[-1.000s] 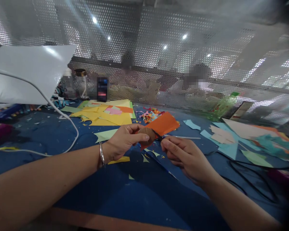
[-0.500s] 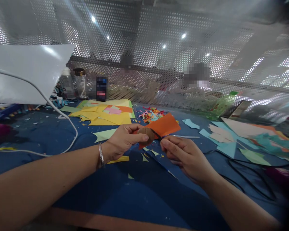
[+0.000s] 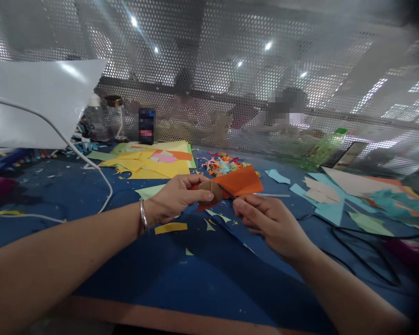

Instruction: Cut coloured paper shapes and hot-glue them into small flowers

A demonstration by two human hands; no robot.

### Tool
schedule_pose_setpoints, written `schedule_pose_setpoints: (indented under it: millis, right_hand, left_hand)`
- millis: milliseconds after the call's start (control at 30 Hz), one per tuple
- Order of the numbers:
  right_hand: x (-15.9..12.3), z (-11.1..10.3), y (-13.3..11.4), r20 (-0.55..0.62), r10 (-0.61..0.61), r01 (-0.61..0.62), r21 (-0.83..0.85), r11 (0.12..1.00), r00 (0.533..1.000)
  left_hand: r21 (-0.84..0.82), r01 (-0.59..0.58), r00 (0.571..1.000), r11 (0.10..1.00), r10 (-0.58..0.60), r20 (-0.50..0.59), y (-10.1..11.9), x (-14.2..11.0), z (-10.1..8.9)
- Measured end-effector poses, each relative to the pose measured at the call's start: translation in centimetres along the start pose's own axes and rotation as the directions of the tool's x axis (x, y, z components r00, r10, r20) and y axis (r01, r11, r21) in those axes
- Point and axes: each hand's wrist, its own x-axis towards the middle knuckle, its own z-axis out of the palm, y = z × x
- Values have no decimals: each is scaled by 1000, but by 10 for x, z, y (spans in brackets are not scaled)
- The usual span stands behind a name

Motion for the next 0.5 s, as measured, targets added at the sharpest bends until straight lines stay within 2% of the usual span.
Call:
schedule_pose_setpoints:
  millis: [267, 500]
  right_hand:
    - [-1, -3, 5, 13, -22, 23, -82, 996, 1000]
    - [-1, -4, 4, -2, -25, 25, -136, 990, 1000]
  left_hand:
    - [121, 77, 997, 990, -77, -1, 10, -3, 0]
    - [143, -19, 999, 990, 15, 29, 5, -2, -1]
